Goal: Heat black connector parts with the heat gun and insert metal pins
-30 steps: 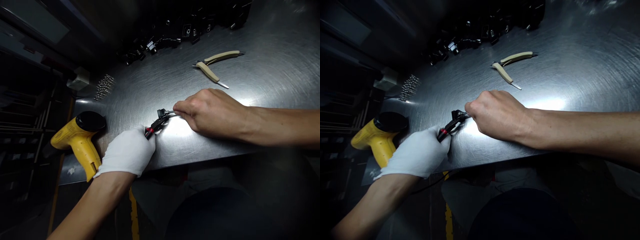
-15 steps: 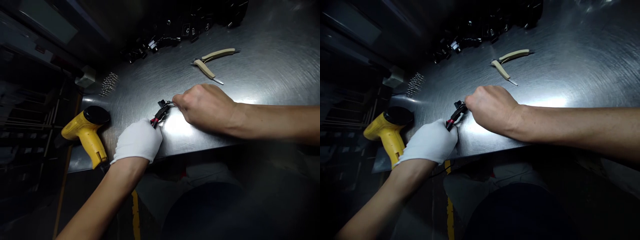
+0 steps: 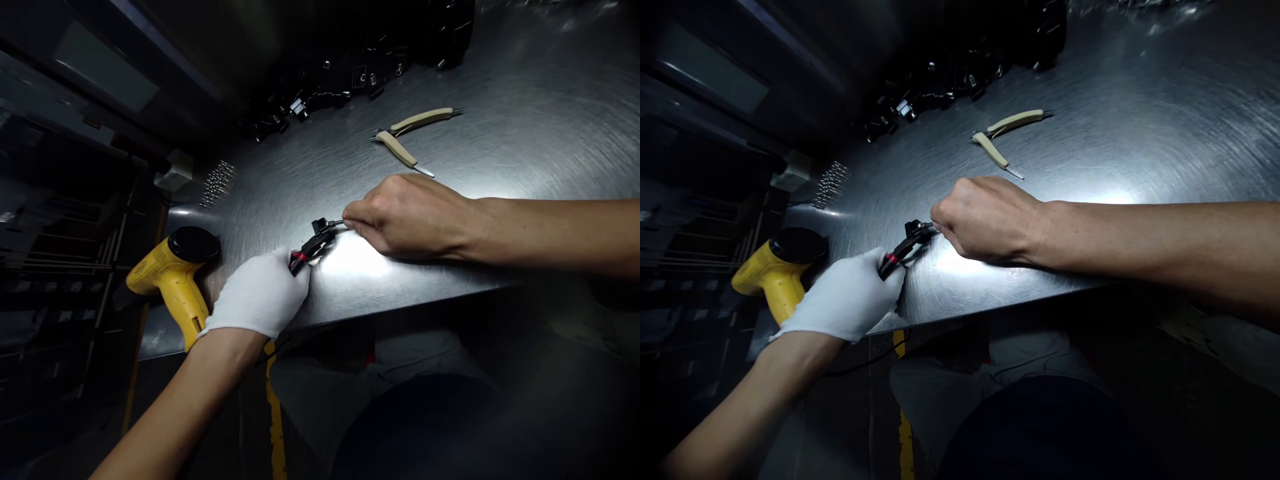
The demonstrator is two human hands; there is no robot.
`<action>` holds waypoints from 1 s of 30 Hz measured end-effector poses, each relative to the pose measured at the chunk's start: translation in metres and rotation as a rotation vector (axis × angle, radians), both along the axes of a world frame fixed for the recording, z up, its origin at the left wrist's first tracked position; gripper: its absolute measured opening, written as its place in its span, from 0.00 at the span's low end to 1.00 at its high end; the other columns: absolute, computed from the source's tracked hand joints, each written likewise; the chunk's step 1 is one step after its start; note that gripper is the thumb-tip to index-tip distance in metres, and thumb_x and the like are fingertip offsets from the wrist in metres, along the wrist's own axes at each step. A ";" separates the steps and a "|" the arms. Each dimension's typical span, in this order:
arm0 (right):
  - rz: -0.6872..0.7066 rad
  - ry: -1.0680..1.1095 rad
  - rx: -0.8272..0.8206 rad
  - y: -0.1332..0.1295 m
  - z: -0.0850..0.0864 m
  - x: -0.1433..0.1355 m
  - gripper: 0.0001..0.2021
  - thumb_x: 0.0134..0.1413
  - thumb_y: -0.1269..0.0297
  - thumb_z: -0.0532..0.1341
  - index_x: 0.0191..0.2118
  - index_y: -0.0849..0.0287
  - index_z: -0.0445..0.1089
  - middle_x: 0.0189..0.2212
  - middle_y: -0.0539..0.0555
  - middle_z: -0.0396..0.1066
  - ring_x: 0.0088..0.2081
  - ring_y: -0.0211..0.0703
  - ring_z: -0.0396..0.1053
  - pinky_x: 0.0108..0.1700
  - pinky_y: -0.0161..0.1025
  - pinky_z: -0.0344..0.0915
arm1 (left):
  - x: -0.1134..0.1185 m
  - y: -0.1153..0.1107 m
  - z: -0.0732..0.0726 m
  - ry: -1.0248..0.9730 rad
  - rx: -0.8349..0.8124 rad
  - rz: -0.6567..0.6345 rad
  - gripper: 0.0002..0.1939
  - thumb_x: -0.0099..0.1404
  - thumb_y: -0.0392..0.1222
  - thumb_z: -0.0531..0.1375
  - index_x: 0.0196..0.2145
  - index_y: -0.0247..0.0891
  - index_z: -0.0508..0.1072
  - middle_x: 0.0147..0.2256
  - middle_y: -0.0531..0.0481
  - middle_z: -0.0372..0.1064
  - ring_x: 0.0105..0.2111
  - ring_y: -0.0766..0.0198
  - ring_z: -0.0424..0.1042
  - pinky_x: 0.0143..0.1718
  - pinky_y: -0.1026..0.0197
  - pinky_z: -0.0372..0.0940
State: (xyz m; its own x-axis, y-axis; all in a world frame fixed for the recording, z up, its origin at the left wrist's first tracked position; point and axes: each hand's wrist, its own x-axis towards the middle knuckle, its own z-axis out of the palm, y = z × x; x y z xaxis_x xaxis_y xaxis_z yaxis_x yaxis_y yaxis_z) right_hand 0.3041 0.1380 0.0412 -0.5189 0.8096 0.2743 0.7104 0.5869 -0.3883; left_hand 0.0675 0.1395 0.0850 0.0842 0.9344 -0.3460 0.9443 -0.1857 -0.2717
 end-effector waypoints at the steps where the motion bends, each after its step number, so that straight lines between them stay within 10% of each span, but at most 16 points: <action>1: 0.023 0.005 -0.001 0.002 -0.001 0.002 0.18 0.69 0.64 0.51 0.33 0.61 0.76 0.21 0.52 0.67 0.22 0.37 0.56 0.26 0.40 0.49 | -0.001 0.001 0.001 -0.011 -0.012 -0.010 0.19 0.68 0.55 0.48 0.34 0.44 0.74 0.26 0.44 0.75 0.26 0.48 0.74 0.24 0.56 0.59; 30: 0.381 -0.072 -0.038 0.041 -0.008 0.027 0.27 0.73 0.51 0.44 0.42 0.64 0.75 0.30 0.44 0.72 0.28 0.25 0.60 0.32 0.39 0.52 | -0.020 0.026 -0.001 0.035 -0.042 -0.325 0.15 0.66 0.54 0.52 0.33 0.42 0.69 0.27 0.46 0.71 0.26 0.50 0.71 0.24 0.56 0.55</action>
